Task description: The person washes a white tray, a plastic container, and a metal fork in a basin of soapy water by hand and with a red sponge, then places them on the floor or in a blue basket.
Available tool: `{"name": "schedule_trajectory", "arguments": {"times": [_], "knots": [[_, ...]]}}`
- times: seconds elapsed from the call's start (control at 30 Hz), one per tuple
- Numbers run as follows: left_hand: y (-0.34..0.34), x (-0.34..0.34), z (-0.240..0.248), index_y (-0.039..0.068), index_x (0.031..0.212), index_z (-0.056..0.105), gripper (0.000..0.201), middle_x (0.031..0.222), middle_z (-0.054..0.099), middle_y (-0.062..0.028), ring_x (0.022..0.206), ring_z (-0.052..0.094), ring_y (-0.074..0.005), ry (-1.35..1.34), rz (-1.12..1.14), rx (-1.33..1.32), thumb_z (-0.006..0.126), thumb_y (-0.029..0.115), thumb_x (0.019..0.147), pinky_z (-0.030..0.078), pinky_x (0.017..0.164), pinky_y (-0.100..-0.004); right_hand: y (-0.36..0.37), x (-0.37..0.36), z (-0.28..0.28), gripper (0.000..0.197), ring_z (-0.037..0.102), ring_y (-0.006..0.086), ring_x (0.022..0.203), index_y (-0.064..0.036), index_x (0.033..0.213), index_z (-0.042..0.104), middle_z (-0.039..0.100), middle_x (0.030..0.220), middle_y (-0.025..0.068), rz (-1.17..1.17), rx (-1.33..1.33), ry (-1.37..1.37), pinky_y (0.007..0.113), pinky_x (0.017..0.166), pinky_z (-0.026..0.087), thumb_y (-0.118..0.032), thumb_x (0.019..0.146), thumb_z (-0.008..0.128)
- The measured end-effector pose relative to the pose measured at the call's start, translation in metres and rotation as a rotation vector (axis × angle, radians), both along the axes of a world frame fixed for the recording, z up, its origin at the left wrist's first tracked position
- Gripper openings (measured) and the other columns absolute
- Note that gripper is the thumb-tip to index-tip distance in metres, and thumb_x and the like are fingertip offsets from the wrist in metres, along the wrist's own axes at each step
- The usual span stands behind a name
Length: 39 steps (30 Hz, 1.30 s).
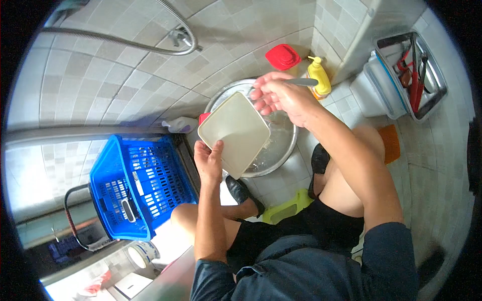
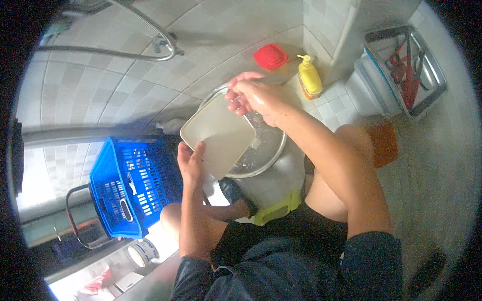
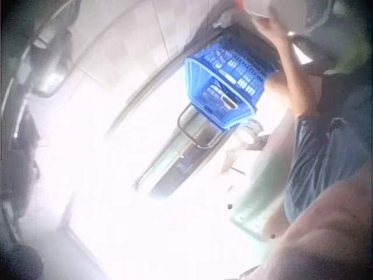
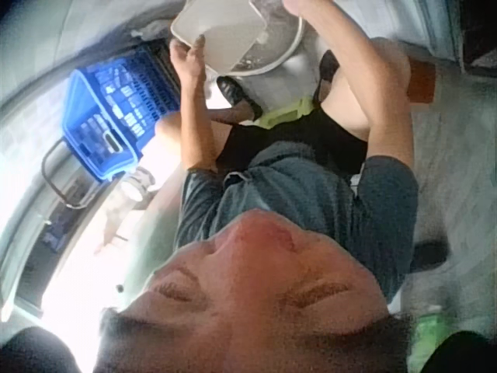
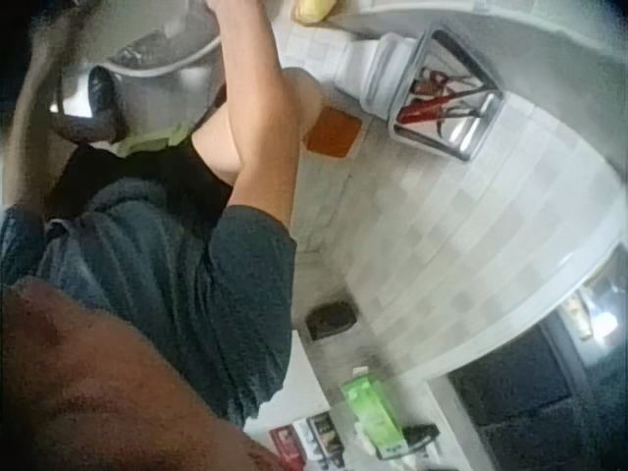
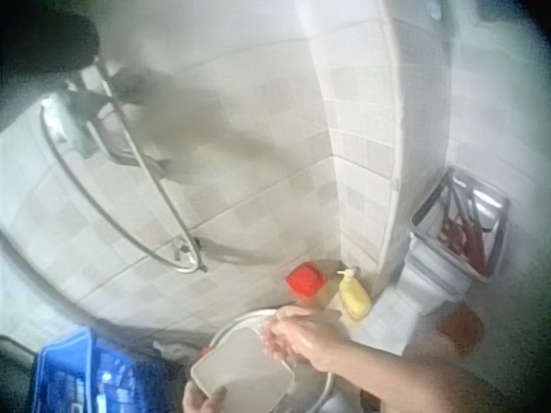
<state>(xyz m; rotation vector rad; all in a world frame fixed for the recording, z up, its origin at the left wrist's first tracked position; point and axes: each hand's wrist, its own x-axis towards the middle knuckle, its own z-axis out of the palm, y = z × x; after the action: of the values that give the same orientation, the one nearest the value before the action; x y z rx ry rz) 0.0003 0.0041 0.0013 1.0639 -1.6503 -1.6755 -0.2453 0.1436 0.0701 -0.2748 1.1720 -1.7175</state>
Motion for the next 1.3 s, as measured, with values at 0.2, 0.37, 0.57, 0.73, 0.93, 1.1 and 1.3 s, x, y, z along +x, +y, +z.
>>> {"name": "schedule_trajectory", "arguments": {"times": [0.2,0.37,0.57,0.73,0.93,1.1,1.3], "knots": [[-0.024,0.009,0.027,0.004,0.107,0.051,0.020,0.100,0.069,-0.0129,0.085,0.067,-0.0179,0.020,-0.056,0.219,0.066,0.003,0.094,0.056,0.079,-0.0327,0.010,0.001,-0.002,0.023,0.067,0.0175,0.083,-0.0015,0.113,0.063,0.069,0.101,0.0115,0.025,0.045,0.158,0.030,0.073,0.055,-0.018,0.099,0.055],[-0.034,0.013,0.014,0.003,0.110,0.052,0.021,0.102,0.068,-0.0140,0.087,0.068,-0.0193,0.091,-0.016,0.347,0.065,0.003,0.094,0.057,0.080,-0.0339,0.011,0.006,-0.002,0.038,0.064,0.0157,0.085,-0.0019,0.117,0.064,0.067,0.098,0.0088,0.107,0.110,0.286,0.030,0.077,0.053,-0.035,0.105,0.051],[-0.042,0.011,-0.003,0.004,0.121,0.058,0.027,0.112,0.067,-0.0102,0.100,0.066,-0.0201,0.291,-0.028,0.500,0.063,0.004,0.094,0.053,0.092,-0.0356,0.006,0.007,-0.014,0.045,0.057,0.0113,0.084,-0.0033,0.119,0.067,0.060,0.094,0.0031,0.026,0.139,0.542,0.027,0.079,0.051,-0.041,0.106,0.046],[-0.049,0.018,0.004,0.004,0.127,0.058,0.034,0.114,0.069,-0.0097,0.101,0.067,-0.0186,0.362,-0.106,0.468,0.064,0.005,0.094,0.054,0.092,-0.0349,-0.002,0.014,-0.023,0.027,0.056,0.0103,0.076,0.0016,0.104,0.066,0.063,0.080,0.0026,-0.022,0.197,0.764,0.025,0.071,0.045,-0.024,0.101,0.058],[-0.047,0.016,0.009,0.006,0.122,0.058,0.032,0.111,0.070,-0.0088,0.098,0.069,-0.0171,0.377,-0.155,0.562,0.071,0.007,0.093,0.057,0.086,-0.0329,-0.007,0.013,-0.035,0.025,0.054,0.0125,0.074,0.0039,0.097,0.064,0.059,0.075,0.0047,0.133,0.252,0.879,0.028,0.068,0.044,-0.020,0.100,0.059],[-0.048,0.024,0.000,0.004,0.116,0.061,0.023,0.110,0.071,-0.0084,0.097,0.069,-0.0163,0.343,-0.141,0.638,0.068,0.011,0.095,0.057,0.087,-0.0330,-0.010,0.015,-0.037,0.031,0.055,0.0106,0.072,0.0008,0.106,0.069,0.064,0.080,0.0016,0.166,0.375,0.597,0.027,0.065,0.045,-0.028,0.096,0.065],[-0.051,0.021,0.003,0.006,0.109,0.065,0.025,0.106,0.071,-0.0047,0.098,0.067,-0.0150,0.370,-0.022,0.788,0.051,0.027,0.104,0.050,0.093,-0.0323,-0.012,0.004,-0.038,0.043,0.054,0.0094,0.069,0.0012,0.119,0.065,0.065,0.087,0.0018,0.117,0.449,0.352,0.026,0.060,0.043,-0.034,0.094,0.068]]}}
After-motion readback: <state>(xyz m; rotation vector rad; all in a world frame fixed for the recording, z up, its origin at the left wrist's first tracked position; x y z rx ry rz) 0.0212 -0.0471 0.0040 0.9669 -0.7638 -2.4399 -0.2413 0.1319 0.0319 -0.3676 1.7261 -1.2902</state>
